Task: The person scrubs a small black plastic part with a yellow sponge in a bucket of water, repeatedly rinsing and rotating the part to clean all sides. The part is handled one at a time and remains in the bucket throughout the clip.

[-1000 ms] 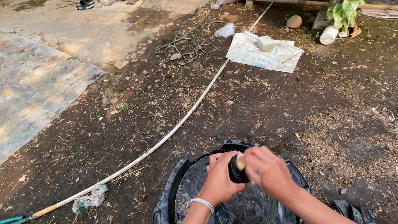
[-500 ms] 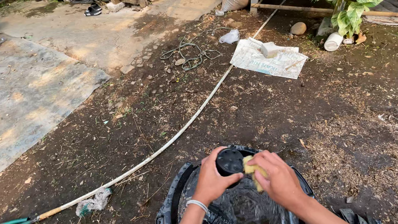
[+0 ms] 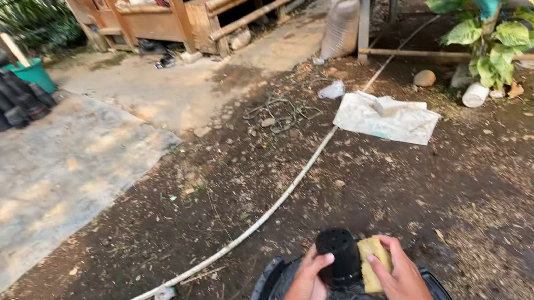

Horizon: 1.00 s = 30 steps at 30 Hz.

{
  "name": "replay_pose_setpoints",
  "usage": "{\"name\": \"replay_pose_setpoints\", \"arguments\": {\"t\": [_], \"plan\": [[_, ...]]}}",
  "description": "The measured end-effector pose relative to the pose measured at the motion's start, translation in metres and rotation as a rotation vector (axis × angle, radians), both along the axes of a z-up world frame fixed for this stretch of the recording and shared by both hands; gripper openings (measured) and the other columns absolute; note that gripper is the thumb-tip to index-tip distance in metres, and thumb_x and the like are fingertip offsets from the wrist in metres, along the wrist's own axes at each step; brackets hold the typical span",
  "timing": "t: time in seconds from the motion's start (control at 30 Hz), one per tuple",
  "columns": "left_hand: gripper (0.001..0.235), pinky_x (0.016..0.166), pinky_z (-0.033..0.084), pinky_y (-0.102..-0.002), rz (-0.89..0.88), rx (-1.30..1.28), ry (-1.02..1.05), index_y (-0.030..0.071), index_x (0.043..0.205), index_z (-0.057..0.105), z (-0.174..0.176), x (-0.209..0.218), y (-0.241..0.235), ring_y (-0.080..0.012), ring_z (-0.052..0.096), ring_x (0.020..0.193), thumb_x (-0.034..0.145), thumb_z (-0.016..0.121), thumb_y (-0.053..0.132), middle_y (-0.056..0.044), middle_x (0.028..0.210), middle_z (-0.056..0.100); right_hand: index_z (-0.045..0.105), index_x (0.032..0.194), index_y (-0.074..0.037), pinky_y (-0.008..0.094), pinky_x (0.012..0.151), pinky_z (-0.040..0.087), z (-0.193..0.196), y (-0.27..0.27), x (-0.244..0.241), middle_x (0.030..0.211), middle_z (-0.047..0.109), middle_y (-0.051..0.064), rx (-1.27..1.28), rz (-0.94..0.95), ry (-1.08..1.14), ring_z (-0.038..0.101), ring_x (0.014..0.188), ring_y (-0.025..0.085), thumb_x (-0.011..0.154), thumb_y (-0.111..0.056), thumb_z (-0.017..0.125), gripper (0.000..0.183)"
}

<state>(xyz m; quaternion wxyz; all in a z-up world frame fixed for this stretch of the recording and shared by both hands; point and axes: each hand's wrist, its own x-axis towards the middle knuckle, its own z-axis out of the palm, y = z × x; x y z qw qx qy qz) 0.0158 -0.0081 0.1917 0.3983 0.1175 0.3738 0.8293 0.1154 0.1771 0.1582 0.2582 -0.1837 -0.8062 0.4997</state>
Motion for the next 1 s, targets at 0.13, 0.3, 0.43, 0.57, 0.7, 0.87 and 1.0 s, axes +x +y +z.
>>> {"name": "replay_pose_setpoints", "arguments": {"t": [0.13, 0.3, 0.43, 0.57, 0.7, 0.87, 1.0], "plan": [[0.058, 0.106, 0.050, -0.042, -0.109, 0.152, -0.106, 0.011, 0.139, 0.052, 0.008, -0.002, 0.000, -0.0228, 0.066, 0.121, 0.082, 0.063, 0.008, -0.009, 0.130, 0.068, 0.052, 0.133, -0.004, 0.037, 0.096, 0.052, -0.031, 0.017, -0.020, 0.119, 0.071, 0.017, -0.001, -0.071, 0.086, 0.070, 0.111, 0.023, 0.089, -0.020, 0.068, 0.050], [0.042, 0.107, 0.051, -0.043, -0.002, 0.196, -0.148, -0.004, 0.128, 0.057, -0.021, -0.019, 0.011, -0.0258, 0.067, 0.119, 0.086, 0.062, 0.003, -0.014, 0.125, 0.070, 0.048, 0.137, -0.003, 0.038, 0.098, 0.051, -0.055, 0.027, -0.030, 0.121, 0.069, 0.019, 0.015, -0.139, 0.046, 0.069, 0.113, 0.025, 0.088, -0.021, 0.071, 0.058], [0.015, 0.099, 0.056, -0.043, 0.299, 0.197, -0.353, -0.010, 0.107, 0.059, -0.052, -0.035, 0.026, -0.0293, 0.069, 0.104, 0.096, 0.067, -0.003, -0.021, 0.111, 0.068, 0.044, 0.140, -0.004, 0.038, 0.100, 0.052, -0.052, 0.018, -0.032, 0.117, 0.070, 0.021, 0.016, -0.117, -0.024, 0.071, 0.113, 0.026, 0.087, -0.022, 0.073, 0.062], [0.014, 0.094, 0.059, -0.044, 0.463, 0.152, -0.449, -0.010, 0.099, 0.058, -0.056, -0.043, 0.026, -0.0311, 0.072, 0.098, 0.094, 0.063, 0.003, -0.024, 0.106, 0.069, 0.052, 0.138, -0.008, 0.039, 0.101, 0.050, -0.031, 0.007, -0.023, 0.122, 0.067, 0.020, 0.140, -0.065, 0.060, 0.067, 0.121, 0.027, 0.087, -0.017, 0.068, 0.054], [0.017, 0.097, 0.058, -0.046, 0.363, 0.175, -0.414, -0.009, 0.103, 0.060, -0.041, -0.030, 0.026, -0.0309, 0.073, 0.100, 0.094, 0.060, 0.005, -0.022, 0.108, 0.071, 0.054, 0.137, -0.009, 0.040, 0.101, 0.050, -0.007, -0.012, -0.013, 0.128, 0.066, 0.018, 0.203, -0.025, 0.118, 0.065, 0.124, 0.029, 0.085, -0.015, 0.070, 0.055], [0.021, 0.095, 0.056, -0.045, 0.221, 0.157, -0.334, -0.005, 0.111, 0.061, -0.033, -0.005, 0.032, -0.0301, 0.072, 0.102, 0.098, 0.057, 0.012, -0.018, 0.111, 0.071, 0.054, 0.135, -0.011, 0.040, 0.099, 0.050, 0.013, -0.030, 0.000, 0.128, 0.066, 0.016, 0.263, 0.010, 0.177, 0.065, 0.120, 0.032, 0.082, -0.013, 0.072, 0.056], [0.016, 0.089, 0.054, -0.047, 0.240, -0.010, -0.274, 0.005, 0.106, 0.051, -0.040, -0.001, 0.041, -0.0289, 0.071, 0.099, 0.103, 0.056, 0.019, -0.014, 0.103, 0.070, 0.055, 0.134, -0.013, 0.040, 0.097, 0.051, 0.027, -0.032, 0.004, 0.125, 0.068, 0.012, 0.297, 0.015, 0.116, 0.066, 0.116, 0.032, 0.079, -0.011, 0.073, 0.058]]}}
